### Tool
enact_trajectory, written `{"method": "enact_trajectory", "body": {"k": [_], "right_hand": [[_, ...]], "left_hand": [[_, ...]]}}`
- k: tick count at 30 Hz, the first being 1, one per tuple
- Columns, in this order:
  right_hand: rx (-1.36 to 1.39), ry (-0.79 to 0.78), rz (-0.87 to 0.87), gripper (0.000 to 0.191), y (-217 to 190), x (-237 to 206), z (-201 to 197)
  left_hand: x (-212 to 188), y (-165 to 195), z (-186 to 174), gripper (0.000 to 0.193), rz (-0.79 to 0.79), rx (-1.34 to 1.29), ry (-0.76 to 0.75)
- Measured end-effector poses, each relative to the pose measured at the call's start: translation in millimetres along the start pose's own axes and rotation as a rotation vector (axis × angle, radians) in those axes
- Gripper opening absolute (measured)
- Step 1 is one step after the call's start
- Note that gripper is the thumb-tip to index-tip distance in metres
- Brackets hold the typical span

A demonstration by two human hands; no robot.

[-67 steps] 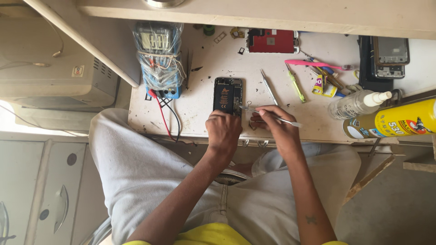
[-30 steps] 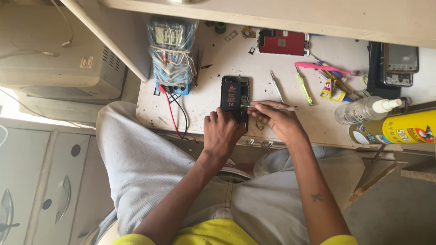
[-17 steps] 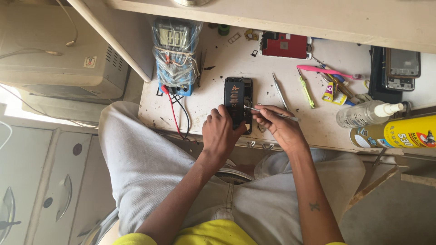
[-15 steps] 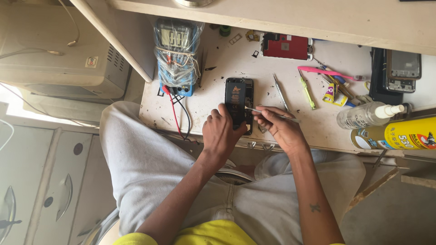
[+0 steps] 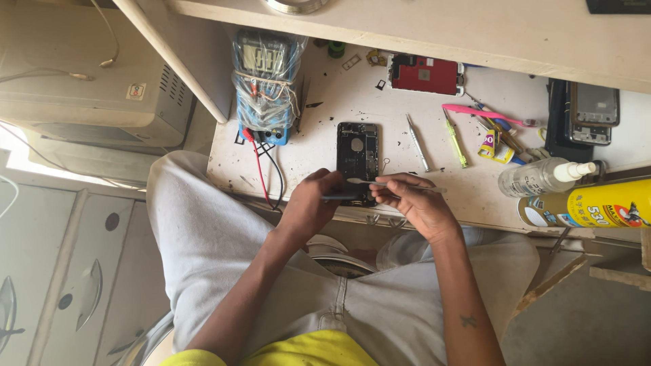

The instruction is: The person sits at a repair workbench and disassembles a smartphone, separating the back cover and battery assembly from the frame. They use a screwdriver and tweezers to pry and unscrew internal components, handling the phone chassis, screws, and small parts on the cluttered bench.

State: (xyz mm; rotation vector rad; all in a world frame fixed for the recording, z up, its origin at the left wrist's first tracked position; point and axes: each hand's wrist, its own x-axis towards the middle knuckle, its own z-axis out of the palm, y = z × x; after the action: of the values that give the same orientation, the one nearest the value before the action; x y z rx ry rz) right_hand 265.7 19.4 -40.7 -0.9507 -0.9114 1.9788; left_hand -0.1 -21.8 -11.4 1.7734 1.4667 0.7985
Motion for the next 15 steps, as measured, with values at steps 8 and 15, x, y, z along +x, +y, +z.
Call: {"method": "enact_trajectory", "body": {"k": [8,15], "right_hand": [[0.048,0.140,-0.098,0.029,-5.7,-14.9,-15.2],[0.130,0.221,-0.136,0.029,-5.3,-15.6,-20.9]], "left_hand": [[-6.1,12.1,-15.6,0.039,0.269,0.096,0.011],[-9.2,21.0,-32.0,0.046,0.204,-0.117,0.241]]}}
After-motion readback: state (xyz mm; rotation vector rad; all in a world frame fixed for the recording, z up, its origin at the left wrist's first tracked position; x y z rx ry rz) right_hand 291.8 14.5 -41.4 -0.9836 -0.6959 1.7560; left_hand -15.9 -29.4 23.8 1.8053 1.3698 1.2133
